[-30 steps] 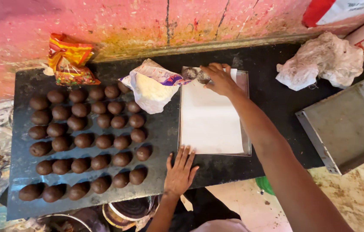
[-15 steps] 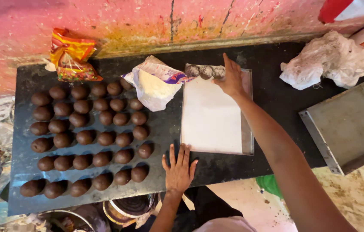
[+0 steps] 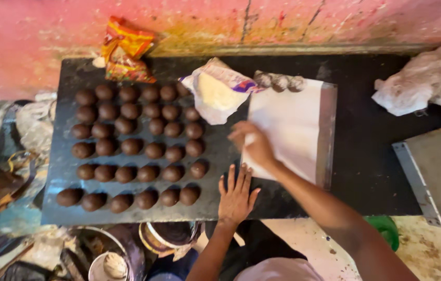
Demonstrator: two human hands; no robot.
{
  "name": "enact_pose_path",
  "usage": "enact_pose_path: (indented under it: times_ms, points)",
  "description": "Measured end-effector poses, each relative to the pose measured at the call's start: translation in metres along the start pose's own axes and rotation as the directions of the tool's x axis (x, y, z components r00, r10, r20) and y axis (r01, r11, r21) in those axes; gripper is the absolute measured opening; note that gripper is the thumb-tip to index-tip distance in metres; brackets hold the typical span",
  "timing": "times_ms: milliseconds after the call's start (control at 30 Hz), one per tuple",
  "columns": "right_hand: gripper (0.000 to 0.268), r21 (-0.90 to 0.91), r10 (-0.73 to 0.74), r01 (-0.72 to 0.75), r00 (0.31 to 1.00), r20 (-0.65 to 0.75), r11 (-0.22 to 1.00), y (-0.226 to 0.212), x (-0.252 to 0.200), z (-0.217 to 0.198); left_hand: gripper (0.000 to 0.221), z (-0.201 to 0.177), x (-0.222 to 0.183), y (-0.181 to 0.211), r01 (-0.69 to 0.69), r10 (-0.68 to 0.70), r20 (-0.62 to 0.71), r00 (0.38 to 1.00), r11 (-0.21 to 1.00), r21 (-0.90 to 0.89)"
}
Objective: The person places a paper liner into a metal tray and then rolls dark brown dough balls in white powder before arranging them on the tray.
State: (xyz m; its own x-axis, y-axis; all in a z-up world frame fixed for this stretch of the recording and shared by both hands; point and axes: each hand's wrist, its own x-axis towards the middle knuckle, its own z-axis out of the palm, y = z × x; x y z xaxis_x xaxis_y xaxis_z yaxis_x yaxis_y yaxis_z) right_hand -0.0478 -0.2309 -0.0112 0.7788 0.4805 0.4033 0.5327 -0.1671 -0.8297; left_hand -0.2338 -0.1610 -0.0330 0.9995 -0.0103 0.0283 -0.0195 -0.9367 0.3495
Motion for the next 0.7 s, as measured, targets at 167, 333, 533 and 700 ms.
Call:
enact_pose_path:
  times_ms: [167, 333, 533, 700]
  points:
    - [0.048, -0.255, 0.284, -0.220, 0.926, 0.249, 0.942, -0.066, -0.019, 0.098, 0.075, 0.014, -0.003, -0.007, -0.108, 0.106, 0.027, 0.994, 0.988, 0.113]
    - [0.057, -0.202, 0.262, -0.209, 0.920, 0.292, 0.957, -0.076, -0.040, 0.113, 0.070, 0.025, -0.002, -0.009, -0.106, 0.111, -0.087, 0.990, 0.993, 0.056]
    - [0.060, 0.012, 0.287, -0.297, 0.933, 0.215, 0.955, -0.061, -0.021, 0.093, 0.068, 0.010, -0.001, -0.011, -0.113, 0.112, -0.039, 0.993, 0.993, -0.025]
    - [0.059, -0.090, 0.455, -0.452, 0.890, 0.016, 0.887, -0.010, 0.073, 0.050, 0.062, -0.005, 0.002, -0.009, -0.104, 0.089, -0.116, 0.989, 0.986, -0.130]
